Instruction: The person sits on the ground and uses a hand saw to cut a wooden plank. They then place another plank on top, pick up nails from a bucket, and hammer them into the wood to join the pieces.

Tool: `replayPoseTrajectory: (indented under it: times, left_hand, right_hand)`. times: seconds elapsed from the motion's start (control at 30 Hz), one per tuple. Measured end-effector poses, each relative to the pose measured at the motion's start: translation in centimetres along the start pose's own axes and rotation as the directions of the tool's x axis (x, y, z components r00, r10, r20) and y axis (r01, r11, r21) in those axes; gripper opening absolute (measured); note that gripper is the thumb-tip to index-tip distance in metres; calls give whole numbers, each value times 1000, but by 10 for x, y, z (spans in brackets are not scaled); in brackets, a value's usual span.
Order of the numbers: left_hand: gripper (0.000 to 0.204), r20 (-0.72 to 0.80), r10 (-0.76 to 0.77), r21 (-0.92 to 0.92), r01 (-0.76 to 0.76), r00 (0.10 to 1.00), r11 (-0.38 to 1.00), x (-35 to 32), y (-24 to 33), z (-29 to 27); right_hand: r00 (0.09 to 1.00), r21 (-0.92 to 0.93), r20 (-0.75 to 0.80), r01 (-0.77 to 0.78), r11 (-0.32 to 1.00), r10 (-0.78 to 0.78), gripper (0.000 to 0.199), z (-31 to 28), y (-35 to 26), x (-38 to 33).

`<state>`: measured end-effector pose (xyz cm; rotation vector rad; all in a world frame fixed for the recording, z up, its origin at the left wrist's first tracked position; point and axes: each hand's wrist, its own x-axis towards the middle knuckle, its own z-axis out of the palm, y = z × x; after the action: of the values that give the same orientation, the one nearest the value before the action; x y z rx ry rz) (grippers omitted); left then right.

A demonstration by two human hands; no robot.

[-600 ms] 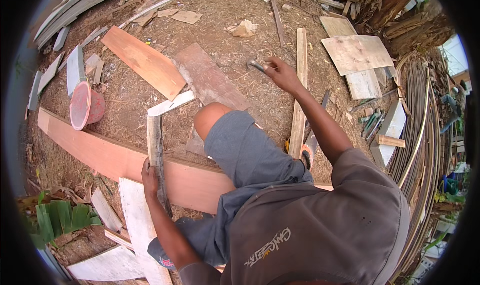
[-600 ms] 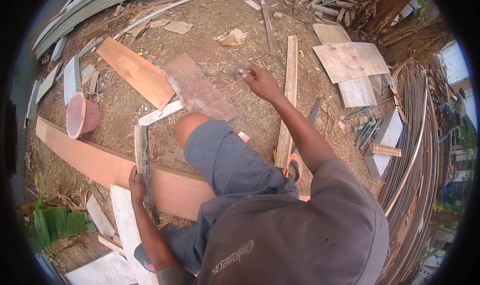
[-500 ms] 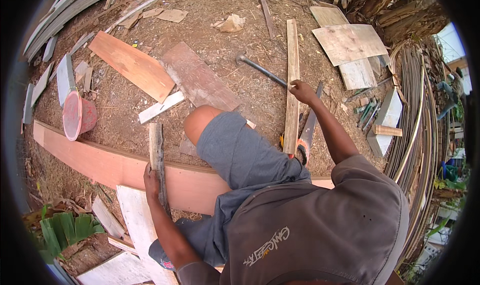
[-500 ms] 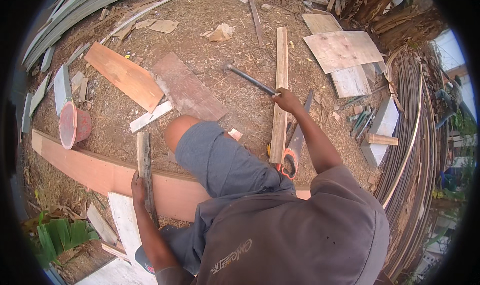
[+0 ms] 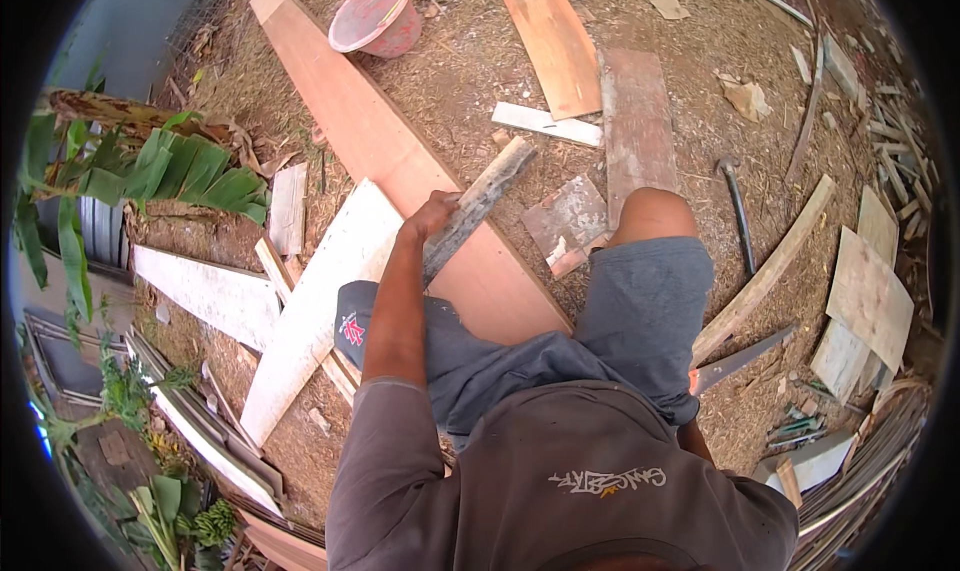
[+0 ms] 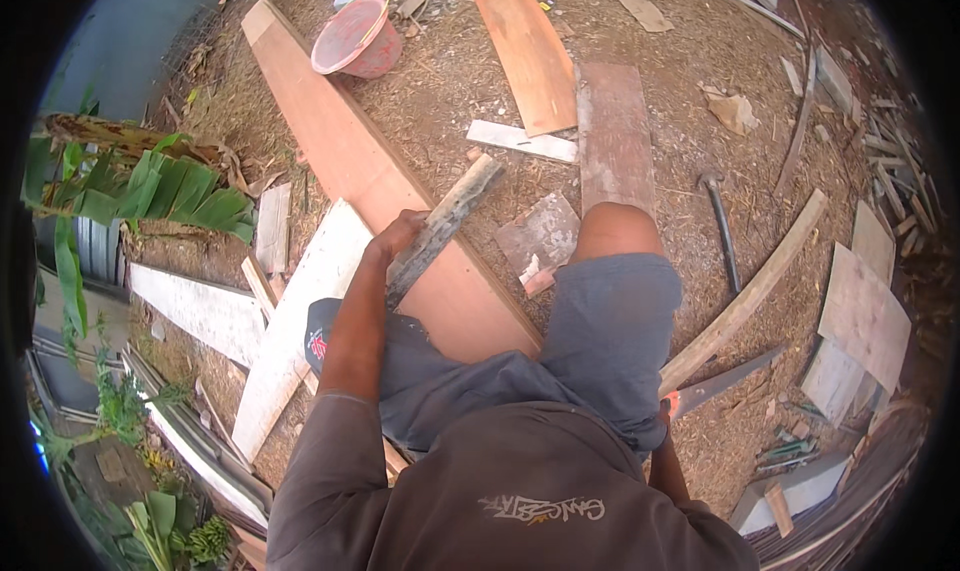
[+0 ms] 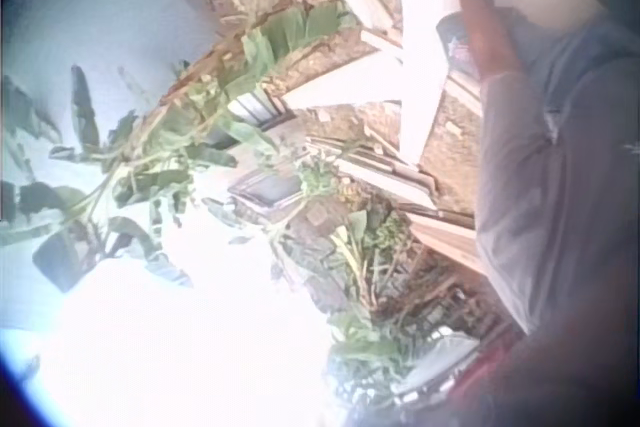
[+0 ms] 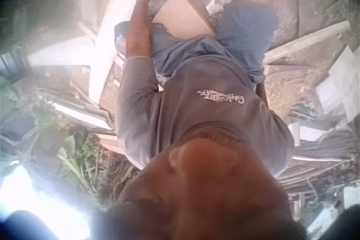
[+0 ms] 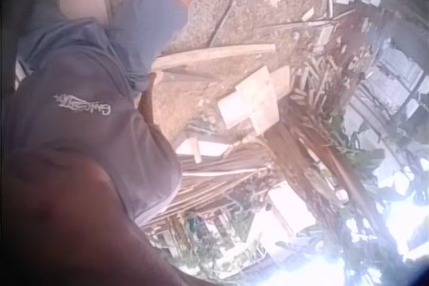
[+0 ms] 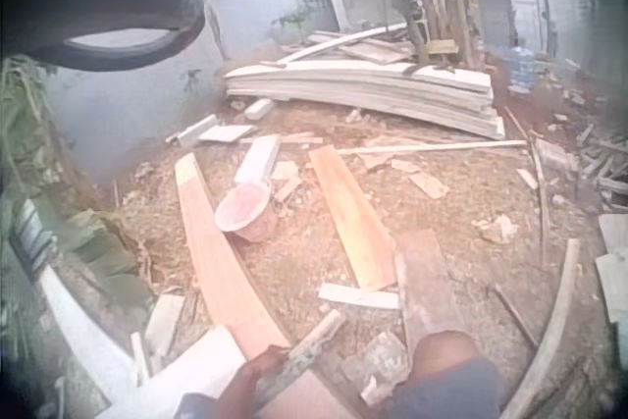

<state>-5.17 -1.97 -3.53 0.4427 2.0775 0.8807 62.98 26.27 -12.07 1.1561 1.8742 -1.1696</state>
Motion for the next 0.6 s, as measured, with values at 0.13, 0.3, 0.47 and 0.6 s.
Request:
replayPoseTrajectory:
  times: [0.13,0.3,0.47,0.6]
  left_hand:
    - [39,30,5,120,-9,1000,993,6,4,3]
    - [33,-99,-47,133,60,994,989,19,-13,7]
    - [32,-177,-133,112,154,975,982,32,-21,16]
    - [34,-191,-108,106,129,976,986,40,-25,42]
  right_hand:
    - [997,-11,-66,-36,999,35,36,10,10,-3]
    - [978,64,-198,-54,996,66,36,24,38,-22]
    - [867,155,-497,43,987,41,35,34,103,-62]
    - [479,-110,-869,58,992,-124,35,-21,110,-115]
